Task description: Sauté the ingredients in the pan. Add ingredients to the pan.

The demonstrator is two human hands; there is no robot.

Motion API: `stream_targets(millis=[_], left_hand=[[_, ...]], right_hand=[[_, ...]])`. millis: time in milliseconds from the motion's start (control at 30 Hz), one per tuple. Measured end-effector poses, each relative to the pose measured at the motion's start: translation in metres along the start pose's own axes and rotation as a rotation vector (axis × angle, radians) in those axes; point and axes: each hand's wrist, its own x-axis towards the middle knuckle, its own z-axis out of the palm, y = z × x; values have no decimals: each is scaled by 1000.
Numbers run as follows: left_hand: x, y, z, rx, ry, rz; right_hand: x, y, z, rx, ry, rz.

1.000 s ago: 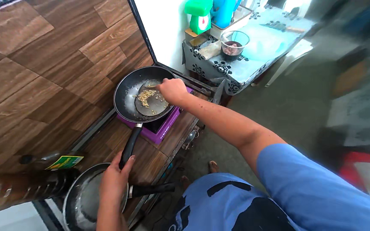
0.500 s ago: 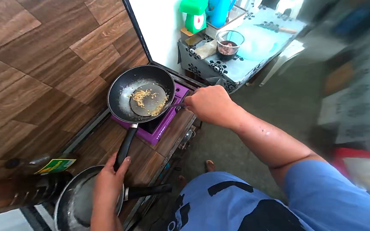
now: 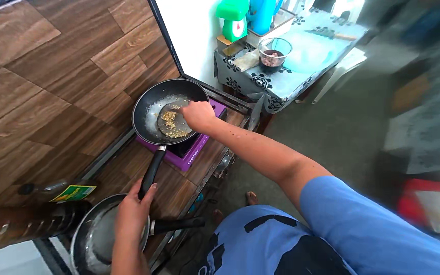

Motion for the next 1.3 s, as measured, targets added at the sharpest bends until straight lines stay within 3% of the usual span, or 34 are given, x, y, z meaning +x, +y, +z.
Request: stream_targets(millis=[200, 433, 633, 800, 1033, 1300], left_hand=[[1, 0, 0, 8, -6, -9], [1, 1, -1, -28, -14, -9], [2, -1, 0, 8, 0, 4], [-4, 1, 2, 30, 30, 18], [-14, -22, 10, -99, 158, 64], [-58, -22, 7, -160, 312, 48]], right_hand=[[-50, 30, -12, -108, -40, -142], [-96, 48, -67, -199, -28, -48], [-56, 19, -44, -105, -17, 44], [-13, 10, -22, -67, 24, -9], [-48, 26, -37, -95, 4, 6], [-67, 48, -34, -105, -5, 2]])
